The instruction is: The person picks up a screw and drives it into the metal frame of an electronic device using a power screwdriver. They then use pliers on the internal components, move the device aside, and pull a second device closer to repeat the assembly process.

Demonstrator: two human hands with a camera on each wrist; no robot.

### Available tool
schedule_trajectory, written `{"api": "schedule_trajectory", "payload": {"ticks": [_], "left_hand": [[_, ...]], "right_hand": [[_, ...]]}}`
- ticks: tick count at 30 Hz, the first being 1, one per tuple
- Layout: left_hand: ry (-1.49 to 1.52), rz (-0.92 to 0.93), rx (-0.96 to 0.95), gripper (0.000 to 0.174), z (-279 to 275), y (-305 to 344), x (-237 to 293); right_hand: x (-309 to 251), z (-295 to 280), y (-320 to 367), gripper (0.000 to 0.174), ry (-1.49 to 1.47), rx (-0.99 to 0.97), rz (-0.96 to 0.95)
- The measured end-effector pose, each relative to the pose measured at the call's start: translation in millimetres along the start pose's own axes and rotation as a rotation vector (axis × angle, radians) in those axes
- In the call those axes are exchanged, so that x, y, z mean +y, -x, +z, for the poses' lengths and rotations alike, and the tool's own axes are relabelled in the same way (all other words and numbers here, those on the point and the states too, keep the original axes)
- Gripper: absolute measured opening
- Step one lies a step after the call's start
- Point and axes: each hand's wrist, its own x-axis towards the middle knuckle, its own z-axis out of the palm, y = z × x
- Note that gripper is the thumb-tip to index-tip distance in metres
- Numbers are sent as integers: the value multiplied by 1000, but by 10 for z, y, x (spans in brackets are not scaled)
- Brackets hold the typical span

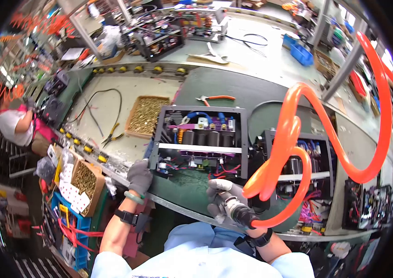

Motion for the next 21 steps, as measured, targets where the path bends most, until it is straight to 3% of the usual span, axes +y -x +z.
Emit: {"api": "schedule_trajectory", "payload": {"ticks": [2, 6, 8, 10, 12, 15, 20, 21], "left_hand": [[-20, 42, -5, 10, 16, 30, 6], [-22, 96, -38, 9, -55, 144, 287], [11, 94, -147, 10, -80, 222, 451], [55, 124, -132, 11, -86, 299, 645], [172, 173, -125, 13, -79, 378, 763], [287, 157, -178, 18, -145, 483, 971], [475, 205, -261, 30, -12, 500, 888], [702, 225, -305, 28, -56, 456, 824]], "right_hand": [[-62, 56, 95, 55, 20, 115, 30], [-44, -83, 184, 56, 252, 150, -415], [-71, -132, 257, 54, 233, 233, -342], [-100, -235, 318, 57, 316, 271, -330], [-154, -243, 418, 59, 157, 338, -295], [-129, -422, 595, 62, 366, 428, -368], [-85, -557, 756, 68, 396, 577, -400], [-81, -578, 792, 68, 408, 563, -387]]}}
